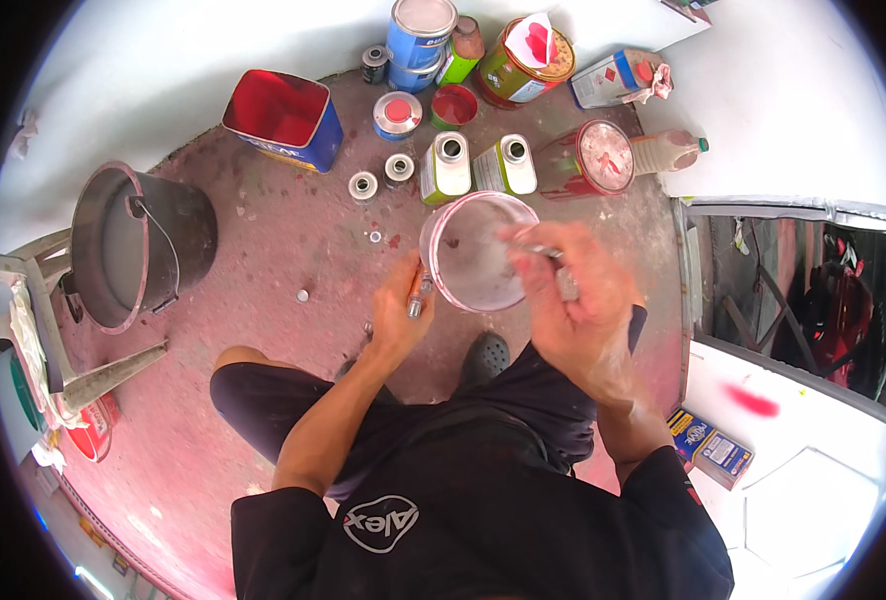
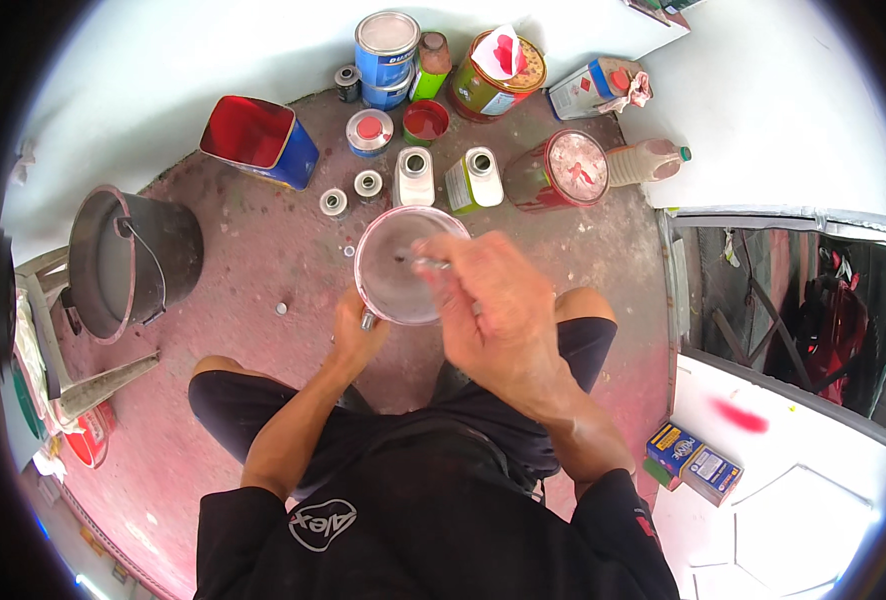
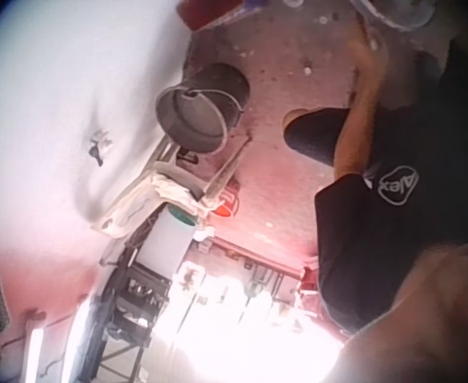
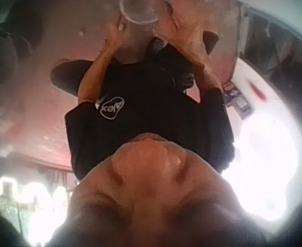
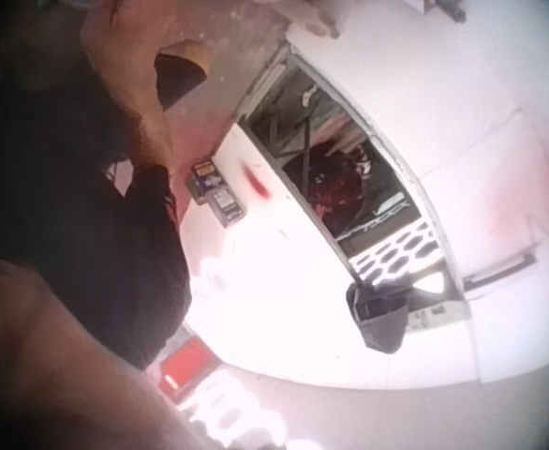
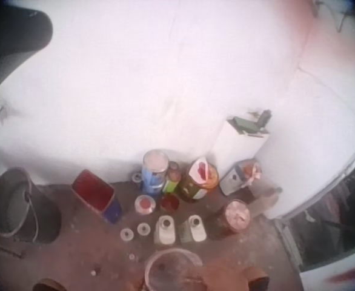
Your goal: The person moves through a cluttered workshop and kneels on the floor. They pour liquid from a green can and a white can into a small bucket, then use a metal tool to stir the mixture.
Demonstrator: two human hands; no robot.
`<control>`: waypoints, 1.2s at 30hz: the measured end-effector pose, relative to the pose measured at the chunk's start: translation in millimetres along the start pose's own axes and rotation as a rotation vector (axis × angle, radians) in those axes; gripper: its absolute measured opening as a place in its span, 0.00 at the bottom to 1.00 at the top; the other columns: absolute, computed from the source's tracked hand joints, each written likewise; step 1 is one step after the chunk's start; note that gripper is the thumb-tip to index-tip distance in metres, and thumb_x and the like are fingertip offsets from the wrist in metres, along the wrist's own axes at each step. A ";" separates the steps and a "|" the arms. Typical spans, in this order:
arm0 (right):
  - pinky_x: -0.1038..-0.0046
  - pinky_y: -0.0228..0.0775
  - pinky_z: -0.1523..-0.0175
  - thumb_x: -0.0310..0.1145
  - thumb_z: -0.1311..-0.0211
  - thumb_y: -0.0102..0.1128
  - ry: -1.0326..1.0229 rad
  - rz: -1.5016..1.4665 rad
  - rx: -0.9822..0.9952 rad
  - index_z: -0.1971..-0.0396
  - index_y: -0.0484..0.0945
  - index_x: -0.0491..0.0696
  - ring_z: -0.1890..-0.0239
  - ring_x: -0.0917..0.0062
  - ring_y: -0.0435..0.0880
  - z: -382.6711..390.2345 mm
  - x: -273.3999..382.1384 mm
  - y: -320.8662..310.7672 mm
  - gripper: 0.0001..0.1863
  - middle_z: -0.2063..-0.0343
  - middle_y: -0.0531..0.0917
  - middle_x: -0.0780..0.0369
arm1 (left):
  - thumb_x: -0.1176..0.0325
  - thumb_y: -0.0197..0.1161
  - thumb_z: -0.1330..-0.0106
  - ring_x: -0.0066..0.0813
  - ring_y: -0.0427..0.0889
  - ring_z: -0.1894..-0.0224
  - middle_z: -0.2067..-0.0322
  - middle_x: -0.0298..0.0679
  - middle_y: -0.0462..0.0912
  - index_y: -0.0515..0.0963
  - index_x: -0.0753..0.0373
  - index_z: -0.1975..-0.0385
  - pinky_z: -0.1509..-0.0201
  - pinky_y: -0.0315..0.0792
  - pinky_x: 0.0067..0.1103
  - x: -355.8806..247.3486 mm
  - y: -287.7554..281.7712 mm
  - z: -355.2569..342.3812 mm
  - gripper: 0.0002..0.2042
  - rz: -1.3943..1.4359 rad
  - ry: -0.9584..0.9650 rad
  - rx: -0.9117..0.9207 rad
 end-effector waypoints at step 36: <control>0.73 0.71 0.67 0.22 0.35 0.68 0.134 0.020 -0.040 0.54 0.85 0.45 0.72 0.75 0.80 11.0 -1.2 -10.9 0.11 0.70 0.83 0.61 | 0.83 0.66 0.39 0.56 0.88 0.55 0.55 0.54 0.86 0.77 0.64 0.39 0.53 0.81 0.35 -7.6 -3.6 1.9 0.25 0.018 0.014 -0.024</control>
Point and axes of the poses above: each hand's wrist, its own z-axis away from the middle knuckle, its own y-axis out of the palm, x = y × z, the point moved 4 cm from there along -z, towards the middle knuckle
